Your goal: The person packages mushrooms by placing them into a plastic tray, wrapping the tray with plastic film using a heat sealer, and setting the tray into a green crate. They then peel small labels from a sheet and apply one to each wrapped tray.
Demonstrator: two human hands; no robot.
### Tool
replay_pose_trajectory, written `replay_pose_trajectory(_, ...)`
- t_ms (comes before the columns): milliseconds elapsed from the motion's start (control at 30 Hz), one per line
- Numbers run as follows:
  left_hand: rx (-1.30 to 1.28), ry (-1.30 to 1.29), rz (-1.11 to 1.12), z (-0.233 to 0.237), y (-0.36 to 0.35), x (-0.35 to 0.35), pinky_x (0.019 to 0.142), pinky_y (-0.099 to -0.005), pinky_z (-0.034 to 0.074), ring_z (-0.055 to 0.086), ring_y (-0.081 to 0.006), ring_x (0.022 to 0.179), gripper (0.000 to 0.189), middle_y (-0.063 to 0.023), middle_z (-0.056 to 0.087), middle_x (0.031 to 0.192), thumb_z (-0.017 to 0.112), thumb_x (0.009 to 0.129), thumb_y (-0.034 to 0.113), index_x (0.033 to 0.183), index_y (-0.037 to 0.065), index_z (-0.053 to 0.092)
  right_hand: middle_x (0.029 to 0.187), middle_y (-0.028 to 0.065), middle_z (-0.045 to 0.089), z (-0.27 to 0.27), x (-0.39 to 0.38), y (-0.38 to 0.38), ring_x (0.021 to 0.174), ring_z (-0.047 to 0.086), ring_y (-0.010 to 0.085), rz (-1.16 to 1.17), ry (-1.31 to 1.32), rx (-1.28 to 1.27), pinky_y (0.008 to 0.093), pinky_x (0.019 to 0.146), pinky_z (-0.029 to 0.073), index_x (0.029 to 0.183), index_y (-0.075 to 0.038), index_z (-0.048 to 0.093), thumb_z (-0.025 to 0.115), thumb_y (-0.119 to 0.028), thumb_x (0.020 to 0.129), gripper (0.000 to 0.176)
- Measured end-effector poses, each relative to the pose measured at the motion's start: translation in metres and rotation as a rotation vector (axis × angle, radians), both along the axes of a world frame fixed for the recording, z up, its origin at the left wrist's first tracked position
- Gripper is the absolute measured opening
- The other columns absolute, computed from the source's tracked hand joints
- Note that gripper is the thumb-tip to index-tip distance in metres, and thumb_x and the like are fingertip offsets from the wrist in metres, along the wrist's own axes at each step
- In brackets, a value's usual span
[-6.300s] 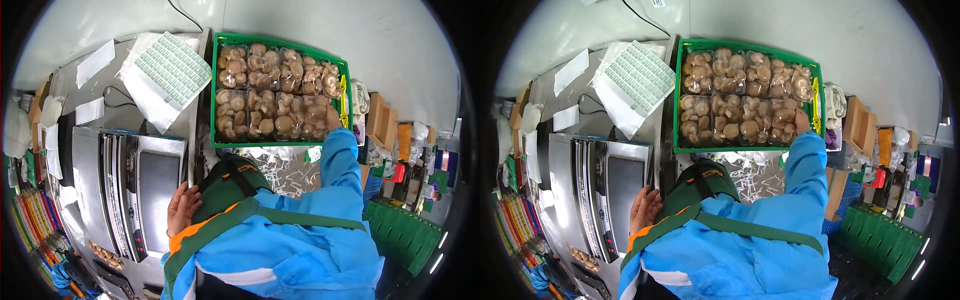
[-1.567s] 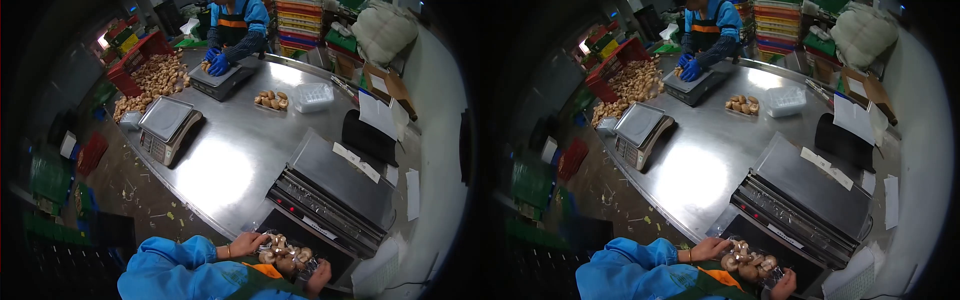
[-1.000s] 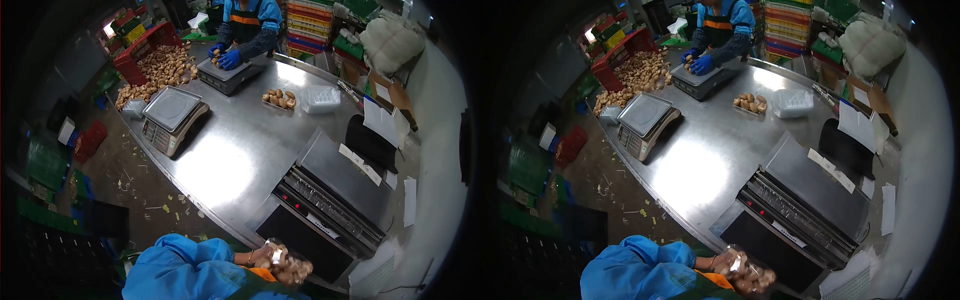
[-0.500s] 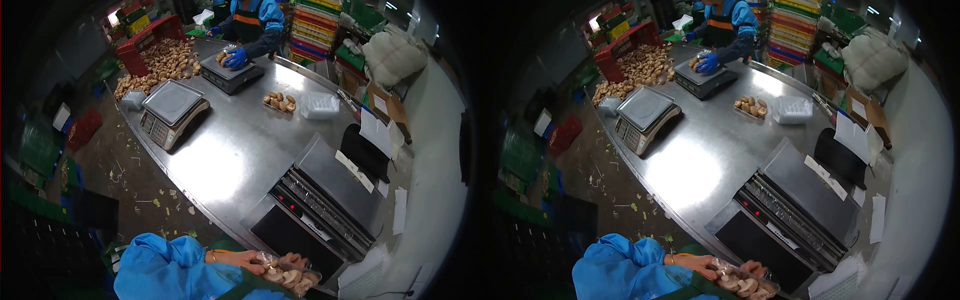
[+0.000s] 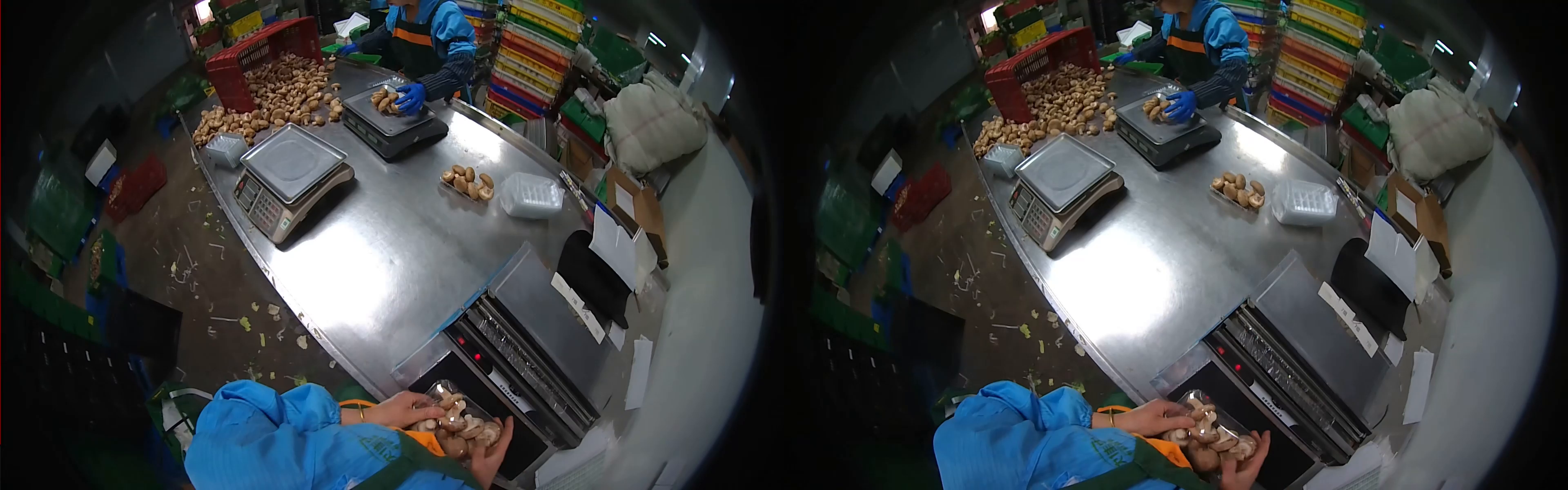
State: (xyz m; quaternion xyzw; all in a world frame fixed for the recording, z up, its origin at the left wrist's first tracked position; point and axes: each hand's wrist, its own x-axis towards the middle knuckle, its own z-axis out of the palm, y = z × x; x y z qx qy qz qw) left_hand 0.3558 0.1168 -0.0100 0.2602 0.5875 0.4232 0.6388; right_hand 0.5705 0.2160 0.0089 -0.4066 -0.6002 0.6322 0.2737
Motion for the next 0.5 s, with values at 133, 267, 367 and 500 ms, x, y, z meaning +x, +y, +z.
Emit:
replay_pose_trajectory(133, 0.087, 0.104, 0.158, -0.010, 0.008, -0.008, 0.074, -0.0265, 0.045, 0.055, -0.0089, 0.083, 0.043, -0.0050, 0.065, 0.092, 0.059, 0.088, 0.040, 0.108, 0.003, 0.063, 0.131, 0.0199, 0.036, -0.015, -0.018, -0.001, 0.115, 0.043, 0.0253, -0.067, -0.012, -0.016, 0.0320, 0.099, 0.034, 0.143, -0.002, 0.016, 0.051, 0.002, 0.078, 0.073)
replay_pose_trajectory(267, 0.134, 0.141, 0.217, -0.014, 0.018, -0.013, 0.073, -0.0262, 0.046, 0.054, -0.0089, 0.083, 0.042, -0.0046, 0.065, 0.090, 0.058, 0.089, 0.041, 0.105, 0.003, 0.063, 0.128, 0.0184, 0.038, -0.027, -0.031, 0.002, 0.111, 0.044, 0.0241, -0.116, -0.020, 0.014, 0.0326, 0.097, 0.036, 0.142, -0.002, 0.019, 0.053, 0.000, 0.082, 0.069)
replay_pose_trajectory(367, 0.078, 0.048, 0.221, -0.024, 0.024, -0.014, 0.070, -0.0253, 0.045, 0.053, -0.0081, 0.081, 0.044, -0.0039, 0.063, 0.088, 0.057, 0.089, 0.042, 0.103, 0.001, 0.063, 0.127, 0.0179, 0.040, -0.028, -0.043, 0.002, 0.110, 0.045, 0.0236, -0.201, 0.011, -0.059, 0.0327, 0.096, 0.036, 0.141, -0.002, 0.021, 0.054, -0.002, 0.084, 0.066)
replay_pose_trajectory(500, -0.003, -0.054, 0.227, -0.045, 0.027, -0.014, 0.068, -0.0232, 0.045, 0.052, -0.0068, 0.080, 0.046, -0.0028, 0.060, 0.088, 0.056, 0.090, 0.043, 0.105, 0.000, 0.062, 0.127, 0.0174, 0.040, -0.046, -0.047, 0.002, 0.110, 0.044, 0.0231, -0.245, 0.009, 0.012, 0.0328, 0.096, 0.036, 0.139, -0.001, 0.025, 0.052, -0.003, 0.086, 0.060)
